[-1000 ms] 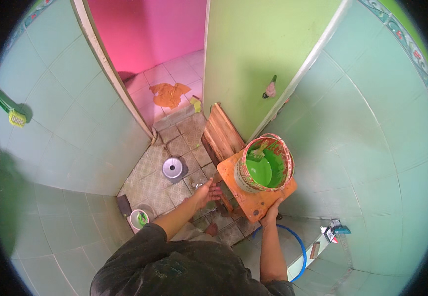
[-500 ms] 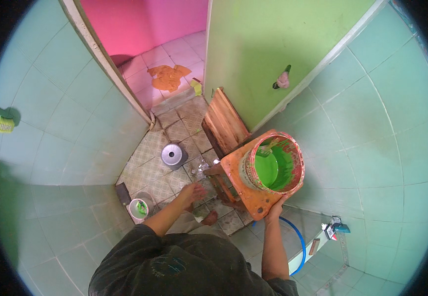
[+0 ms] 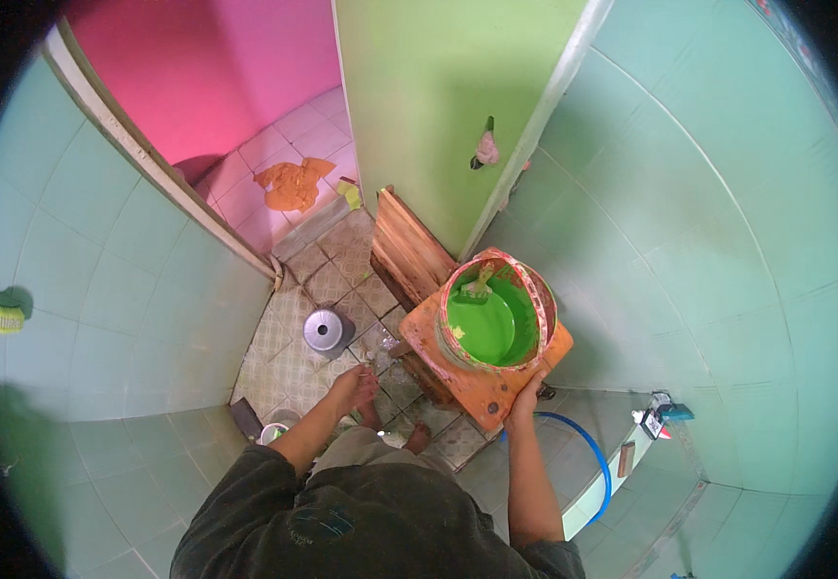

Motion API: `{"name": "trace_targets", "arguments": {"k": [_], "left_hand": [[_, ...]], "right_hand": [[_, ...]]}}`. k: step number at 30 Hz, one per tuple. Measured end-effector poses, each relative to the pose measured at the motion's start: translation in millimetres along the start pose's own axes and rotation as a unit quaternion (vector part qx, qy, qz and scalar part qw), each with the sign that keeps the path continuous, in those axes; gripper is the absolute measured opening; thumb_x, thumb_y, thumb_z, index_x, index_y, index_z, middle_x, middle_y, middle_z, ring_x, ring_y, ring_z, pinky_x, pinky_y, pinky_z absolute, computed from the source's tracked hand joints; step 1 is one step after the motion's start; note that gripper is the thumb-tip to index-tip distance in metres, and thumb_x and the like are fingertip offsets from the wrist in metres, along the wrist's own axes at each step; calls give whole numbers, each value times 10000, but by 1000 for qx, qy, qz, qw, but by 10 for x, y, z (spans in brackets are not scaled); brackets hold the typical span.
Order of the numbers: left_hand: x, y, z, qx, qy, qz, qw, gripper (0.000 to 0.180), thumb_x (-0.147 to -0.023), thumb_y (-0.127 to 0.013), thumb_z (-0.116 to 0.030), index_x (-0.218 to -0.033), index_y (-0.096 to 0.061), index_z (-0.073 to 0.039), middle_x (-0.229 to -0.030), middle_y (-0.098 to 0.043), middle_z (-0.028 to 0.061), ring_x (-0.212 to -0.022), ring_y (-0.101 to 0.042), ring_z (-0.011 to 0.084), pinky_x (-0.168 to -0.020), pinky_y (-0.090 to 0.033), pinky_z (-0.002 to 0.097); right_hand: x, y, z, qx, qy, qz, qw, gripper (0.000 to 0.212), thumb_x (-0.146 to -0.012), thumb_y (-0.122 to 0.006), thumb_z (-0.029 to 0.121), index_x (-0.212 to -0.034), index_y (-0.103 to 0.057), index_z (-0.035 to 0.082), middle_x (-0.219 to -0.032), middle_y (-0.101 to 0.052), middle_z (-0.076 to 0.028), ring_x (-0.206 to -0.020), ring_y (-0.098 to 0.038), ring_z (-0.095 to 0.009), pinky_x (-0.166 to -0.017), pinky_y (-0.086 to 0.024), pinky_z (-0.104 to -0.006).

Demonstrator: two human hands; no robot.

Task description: The person cleans the tiled walls and floor of a bathroom using a sponge, water from a bucket and dipper, and a small brush.

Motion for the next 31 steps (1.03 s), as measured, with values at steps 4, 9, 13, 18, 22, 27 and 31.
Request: {"name": "trace_targets", "arguments": {"k": [4,9,13,18,22,27,31], "left_hand": [[157,-497,-188,-13,-21,37,999,448,-971,-486,-405,-1224,-500,-35,-1099,-604,137,-1003,-629,273,-824,-525,425],[375,-758,-312,-20,-39,74,996,527,-988,-458,-454,-1243,-478,6,-1143,-600,158,-1028,-629,293,-824,-528,419],[410,-678,-269,-17,-42,75,996,480,-985,-466,-415,-1219,-489,3,-1116,-610,155,-1027,-631,298,-817,-534,417],[391,-355,-153,4,-46,19,999,353,-978,-460,-336,-1137,-519,-26,-1040,-633,145,-935,-656,292,-765,-549,428],[321,-295,-137,-14,-37,-11,999,353,-982,-455,-340,-1141,-520,-31,-1036,-631,143,-901,-662,287,-739,-552,420],[175,-389,-167,-42,-37,-34,998,309,-976,-470,-301,-1118,-535,-34,-1045,-626,125,-928,-646,259,-759,-539,395],[-28,-474,-310,-149,-70,-7,986,395,-950,-535,-391,-1152,-525,-51,-1049,-623,124,-958,-642,289,-787,-534,417]], "right_hand": [[-26,26,-10,35,51,-56,997,742,-971,-288,642,-1436,-366,69,-1390,-488,-104,-1225,-519,-246,-1014,-448,-372],[90,-56,-9,17,31,-68,997,778,-963,-325,650,-1431,-360,29,-1355,-502,-120,-1191,-532,-254,-988,-452,-370],[162,129,8,0,65,-79,995,789,-959,-331,655,-1426,-367,19,-1357,-500,-126,-1193,-529,-255,-998,-442,-361],[337,326,171,13,47,-82,995,777,-964,-317,648,-1436,-352,32,-1400,-466,-125,-1227,-505,-261,-1018,-430,-372],[482,686,170,2,47,-82,996,758,-967,-324,638,-1438,-350,44,-1412,-457,-124,-1237,-497,-265,-1025,-426,-386],[745,1151,176,17,26,-104,994,685,-987,-351,582,-1431,-370,61,-1393,-479,-122,-1222,-515,-270,-1012,-443,-386],[1008,1423,206,25,22,-64,997,637,-991,-408,520,-1431,-367,61,-1420,-462,-117,-1244,-506,-285,-1046,-421,-455]]}}
Point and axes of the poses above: each hand's wrist, its own x-axis away from the middle knuckle, its own y-axis out of the back of the hand, z = x × y, the point moved 2 cm from there along -x, towards the middle knuckle
